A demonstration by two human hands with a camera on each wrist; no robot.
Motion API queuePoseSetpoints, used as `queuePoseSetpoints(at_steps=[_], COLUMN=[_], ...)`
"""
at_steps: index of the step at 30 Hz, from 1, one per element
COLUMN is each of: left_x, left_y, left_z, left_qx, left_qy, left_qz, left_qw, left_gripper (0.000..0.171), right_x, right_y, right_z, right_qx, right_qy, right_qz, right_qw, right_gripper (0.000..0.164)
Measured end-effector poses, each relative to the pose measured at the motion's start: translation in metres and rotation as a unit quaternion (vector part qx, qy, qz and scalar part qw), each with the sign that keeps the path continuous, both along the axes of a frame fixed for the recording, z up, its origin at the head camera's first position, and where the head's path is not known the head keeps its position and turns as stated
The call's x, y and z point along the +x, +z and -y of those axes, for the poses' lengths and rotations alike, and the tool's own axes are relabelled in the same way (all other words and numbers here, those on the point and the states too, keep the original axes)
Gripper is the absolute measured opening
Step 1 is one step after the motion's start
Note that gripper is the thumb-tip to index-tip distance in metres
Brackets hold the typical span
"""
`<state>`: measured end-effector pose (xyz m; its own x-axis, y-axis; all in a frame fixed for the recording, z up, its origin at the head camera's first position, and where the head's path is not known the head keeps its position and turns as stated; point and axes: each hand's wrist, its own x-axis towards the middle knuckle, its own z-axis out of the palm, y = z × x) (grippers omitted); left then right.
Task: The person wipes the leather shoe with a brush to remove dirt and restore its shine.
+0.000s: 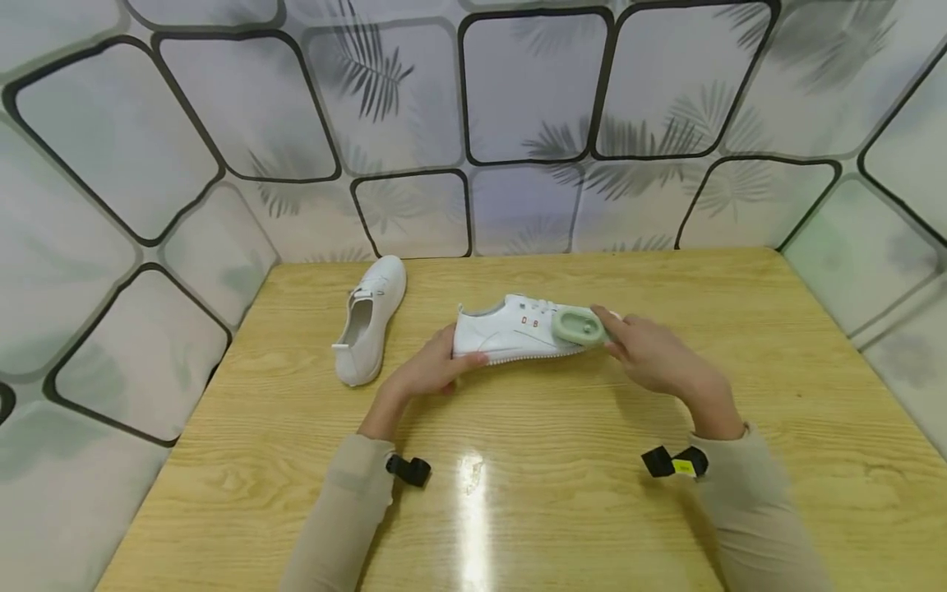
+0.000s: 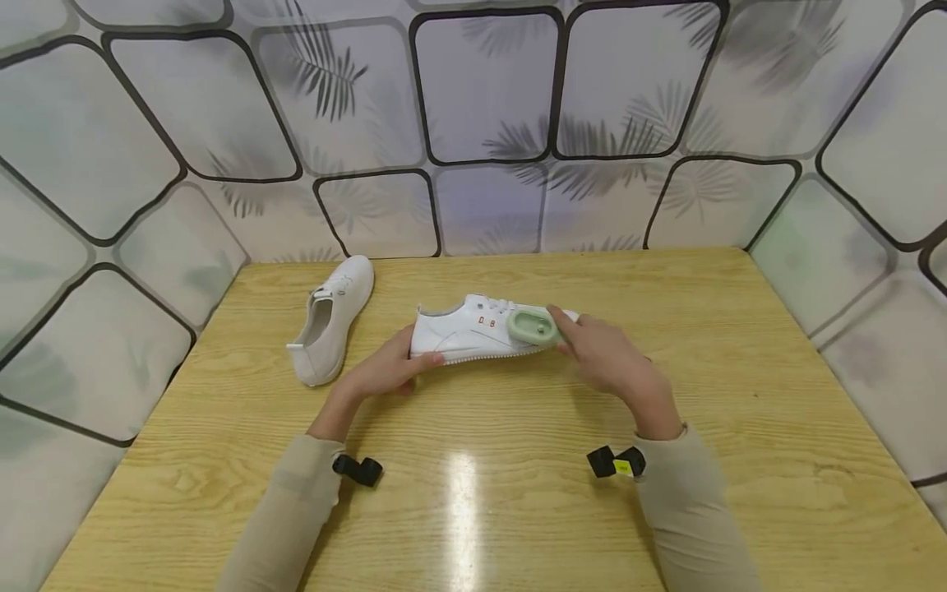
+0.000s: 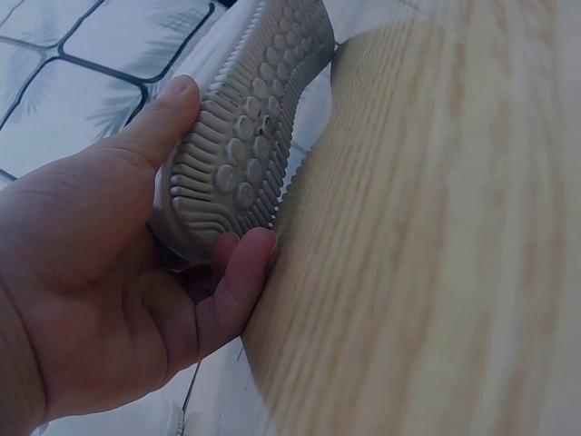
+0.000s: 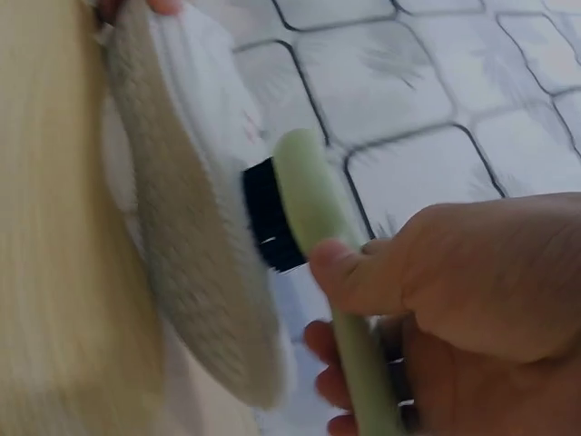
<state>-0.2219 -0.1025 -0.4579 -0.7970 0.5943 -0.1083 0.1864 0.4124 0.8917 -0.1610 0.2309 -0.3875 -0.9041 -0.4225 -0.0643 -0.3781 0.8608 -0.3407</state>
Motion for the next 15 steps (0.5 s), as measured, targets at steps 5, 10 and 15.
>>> queuePoseSetpoints(at_steps=[5, 10, 15], left_x=[-0.004, -0.007, -0.007], left_y=[0.0, -0.003, -0.005], left_z=[-0.004, -0.011, -0.014], left_qx=[0.001, 0.028, 0.034], left_qy=[-0.001, -0.031, -0.027], left_qz=[-0.013, -0.018, -0.018], left_qw=[0.9999, 0.999, 0.9989], left_gripper=[0.056, 0.052, 0.048], right_x=[-0.01, -0.013, -0.009], right_y=[-0.013, -0.022, -0.017], right_z=[0.044, 0.088, 0.089], right_qx=[0.023, 0.031, 0.046], right_qy=[0.034, 0.054, 0.052], right_qz=[-0.084, -0.101, -0.1], right_qw=[0.996, 0.993, 0.993], right_gripper=[0.056, 0.061, 0.062])
